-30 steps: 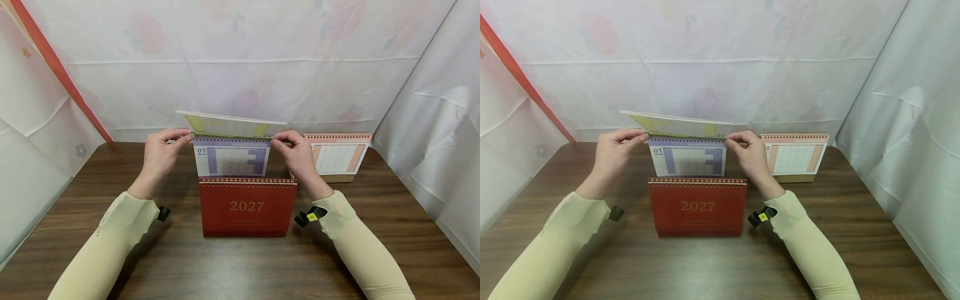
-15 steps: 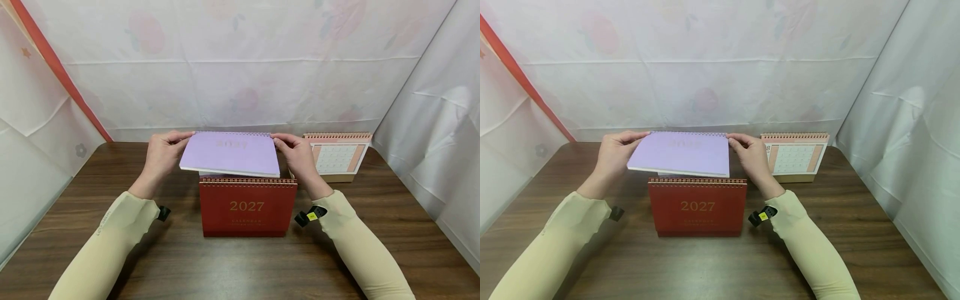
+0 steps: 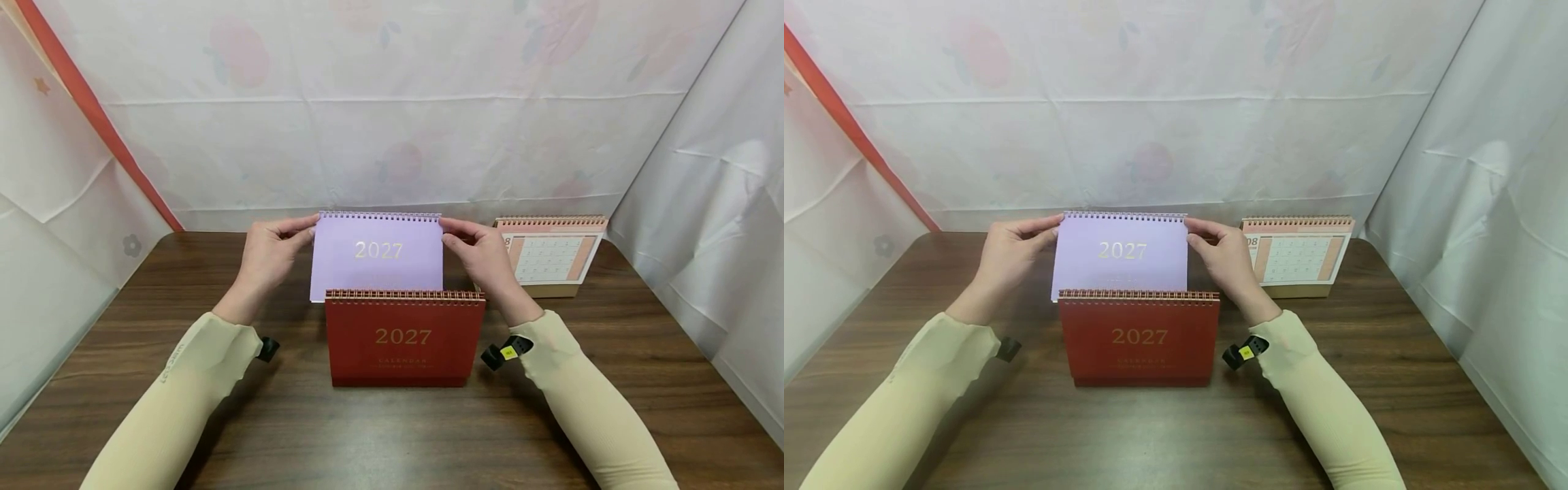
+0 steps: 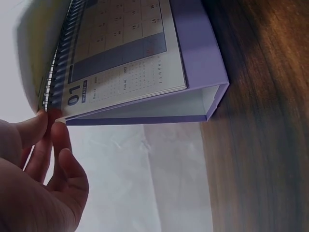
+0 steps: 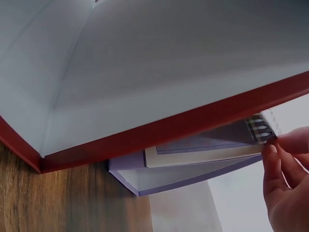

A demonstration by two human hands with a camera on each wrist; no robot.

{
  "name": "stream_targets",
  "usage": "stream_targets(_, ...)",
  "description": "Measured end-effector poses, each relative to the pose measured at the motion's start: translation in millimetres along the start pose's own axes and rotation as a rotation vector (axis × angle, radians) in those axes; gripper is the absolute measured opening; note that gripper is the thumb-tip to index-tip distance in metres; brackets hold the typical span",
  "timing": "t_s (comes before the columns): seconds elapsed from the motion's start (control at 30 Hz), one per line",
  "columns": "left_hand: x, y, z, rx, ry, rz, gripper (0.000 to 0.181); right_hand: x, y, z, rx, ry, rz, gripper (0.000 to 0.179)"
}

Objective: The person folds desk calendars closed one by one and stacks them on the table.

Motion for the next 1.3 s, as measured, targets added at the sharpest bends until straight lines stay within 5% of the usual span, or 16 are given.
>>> stream_targets(0.63,3.3,1.0,-1.7,0.002,0.001,-0.001,0.027,0.3,0.3,-4.2,0.003,-0.078,0.031,0.036)
stream_targets(1.03,13.0,-1.3,-5.5,0.062,-0.110,0.058,0.038,-6.4,-2.6,-4.1,0.061,0.184,-0.030,0.029)
stream_targets(1.3,18.3,-2.9,-8.3,0.068,-0.188,0.052,0.038,-10.7,-2.6,-3.6,0.075,0.240,-0.035,0.028)
Point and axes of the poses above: each hand's wrist, its own y-axis away from the middle knuckle, its own z-axis out of the back of the hand, x = y × z, the point moved 1 cm from there along -y, towards the middle knuckle, and after that the axes turned 1 degree about z, right-handed, at the moved point
